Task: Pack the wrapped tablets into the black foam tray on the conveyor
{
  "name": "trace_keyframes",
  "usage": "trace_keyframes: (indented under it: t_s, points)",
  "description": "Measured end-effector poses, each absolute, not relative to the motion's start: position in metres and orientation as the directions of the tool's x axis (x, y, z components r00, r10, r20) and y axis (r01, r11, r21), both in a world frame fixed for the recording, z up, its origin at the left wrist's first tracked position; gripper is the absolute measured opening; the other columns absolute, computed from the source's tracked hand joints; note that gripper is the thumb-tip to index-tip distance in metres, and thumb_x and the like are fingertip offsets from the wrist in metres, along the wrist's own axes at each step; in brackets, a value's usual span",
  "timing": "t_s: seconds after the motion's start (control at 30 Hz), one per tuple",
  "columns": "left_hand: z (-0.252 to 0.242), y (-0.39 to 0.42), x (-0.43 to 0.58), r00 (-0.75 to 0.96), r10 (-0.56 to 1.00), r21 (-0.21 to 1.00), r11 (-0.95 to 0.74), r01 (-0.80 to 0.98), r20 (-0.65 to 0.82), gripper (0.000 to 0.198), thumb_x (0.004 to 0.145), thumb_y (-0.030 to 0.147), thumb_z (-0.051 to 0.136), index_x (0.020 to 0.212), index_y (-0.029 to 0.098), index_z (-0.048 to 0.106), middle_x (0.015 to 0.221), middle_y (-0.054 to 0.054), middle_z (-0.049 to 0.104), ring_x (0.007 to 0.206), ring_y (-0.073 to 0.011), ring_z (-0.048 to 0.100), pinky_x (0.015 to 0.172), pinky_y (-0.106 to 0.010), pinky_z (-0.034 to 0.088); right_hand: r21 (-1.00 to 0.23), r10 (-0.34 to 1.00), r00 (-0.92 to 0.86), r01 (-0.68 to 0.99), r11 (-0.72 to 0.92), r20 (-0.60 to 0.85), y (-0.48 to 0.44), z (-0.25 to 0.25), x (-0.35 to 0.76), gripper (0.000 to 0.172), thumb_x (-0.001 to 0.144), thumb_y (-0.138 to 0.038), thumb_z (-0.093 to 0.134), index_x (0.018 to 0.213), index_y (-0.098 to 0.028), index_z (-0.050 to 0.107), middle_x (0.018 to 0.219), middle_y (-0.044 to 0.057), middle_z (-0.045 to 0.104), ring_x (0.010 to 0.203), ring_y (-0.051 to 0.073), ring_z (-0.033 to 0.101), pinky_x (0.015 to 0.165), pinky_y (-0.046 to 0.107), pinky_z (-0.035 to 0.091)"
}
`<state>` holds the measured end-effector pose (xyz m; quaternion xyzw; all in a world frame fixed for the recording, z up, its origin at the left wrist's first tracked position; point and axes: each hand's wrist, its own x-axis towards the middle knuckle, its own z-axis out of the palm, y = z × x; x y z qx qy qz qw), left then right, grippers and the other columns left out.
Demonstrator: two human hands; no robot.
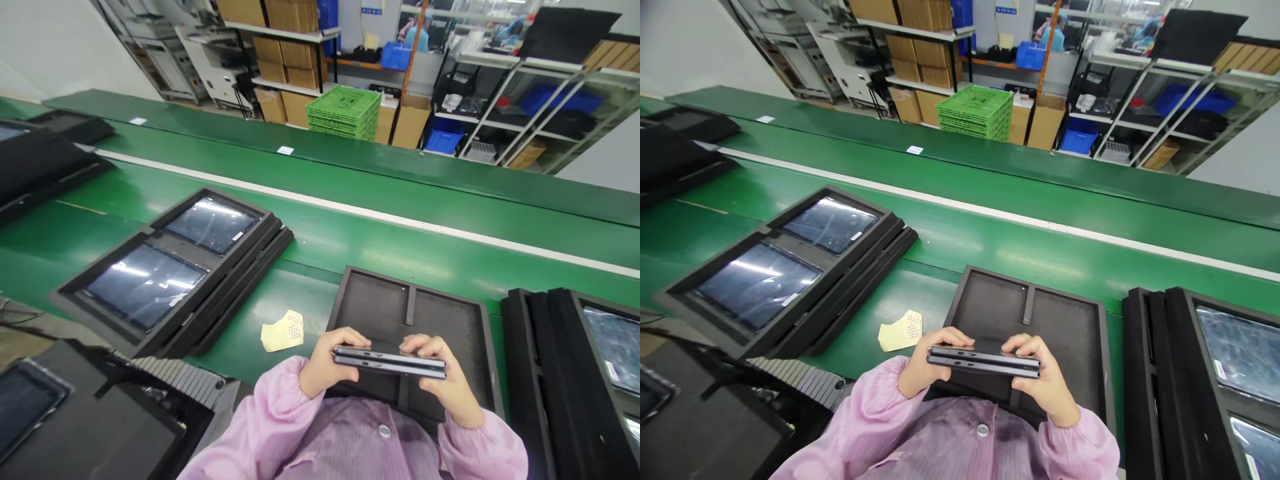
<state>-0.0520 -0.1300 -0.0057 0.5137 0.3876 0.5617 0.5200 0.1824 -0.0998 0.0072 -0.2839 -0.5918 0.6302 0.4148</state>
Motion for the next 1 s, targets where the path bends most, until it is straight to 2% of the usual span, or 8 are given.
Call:
trace_keyframes:
  t_s: [0.5, 0.87, 0.93, 1.0]
  points:
    - [-0.015, -0.135, -0.056, 0.111, 0.978, 0.969, -0.153, -0.194, 0.177, 0.053, 0.052, 0.058, 0.072, 0.085, 0.017, 0.065, 0.087, -0.01, 0.069, 0.081, -0.0235, 0.065, 0.074, -0.034, 0.052, -0.975, 0.868, -0.477, -0.222, 0.032, 0.137, -0.105, 0.012, 0.179, 0.032, 0.074, -0.044, 0.073, 0.09, -0.026, 0.051, 0.096, 0.005, 0.057, 0.091, 0.023, 0.054, 0.075, 0.035, 0.045]
    - [-0.022, -0.139, -0.064, 0.143, 0.977, 0.977, -0.137, -0.161, 0.161, 0.049, 0.057, 0.057, 0.071, 0.087, 0.019, 0.064, 0.089, -0.01, 0.069, 0.089, -0.0269, 0.064, 0.078, -0.036, 0.052, -0.965, 0.862, -0.497, -0.259, -0.037, 0.1, -0.107, 0.006, 0.179, 0.04, 0.069, -0.044, 0.078, 0.088, -0.022, 0.051, 0.099, 0.007, 0.055, 0.089, 0.02, 0.056, 0.082, 0.039, 0.044]
    - [-0.027, -0.142, -0.064, 0.112, 0.983, 0.981, -0.131, -0.144, 0.148, 0.051, 0.057, 0.058, 0.071, 0.088, 0.019, 0.064, 0.09, -0.009, 0.068, 0.089, -0.0271, 0.064, 0.078, -0.037, 0.051, -0.968, 0.863, -0.493, -0.249, -0.024, 0.105, -0.107, 0.005, 0.18, 0.04, 0.068, -0.044, 0.078, 0.087, -0.022, 0.05, 0.098, 0.006, 0.055, 0.088, 0.02, 0.057, 0.082, 0.038, 0.045]
    - [-0.036, -0.145, -0.063, 0.034, 0.991, 0.987, -0.124, -0.102, 0.128, 0.056, 0.054, 0.056, 0.074, 0.095, 0.019, 0.062, 0.095, -0.01, 0.068, 0.094, -0.0279, 0.062, 0.083, -0.038, 0.049, -0.988, 0.87, -0.483, -0.151, 0.024, 0.095, -0.107, -0.001, 0.181, 0.041, 0.068, -0.046, 0.076, 0.088, -0.022, 0.05, 0.102, 0.007, 0.056, 0.09, 0.021, 0.058, 0.081, 0.037, 0.046]
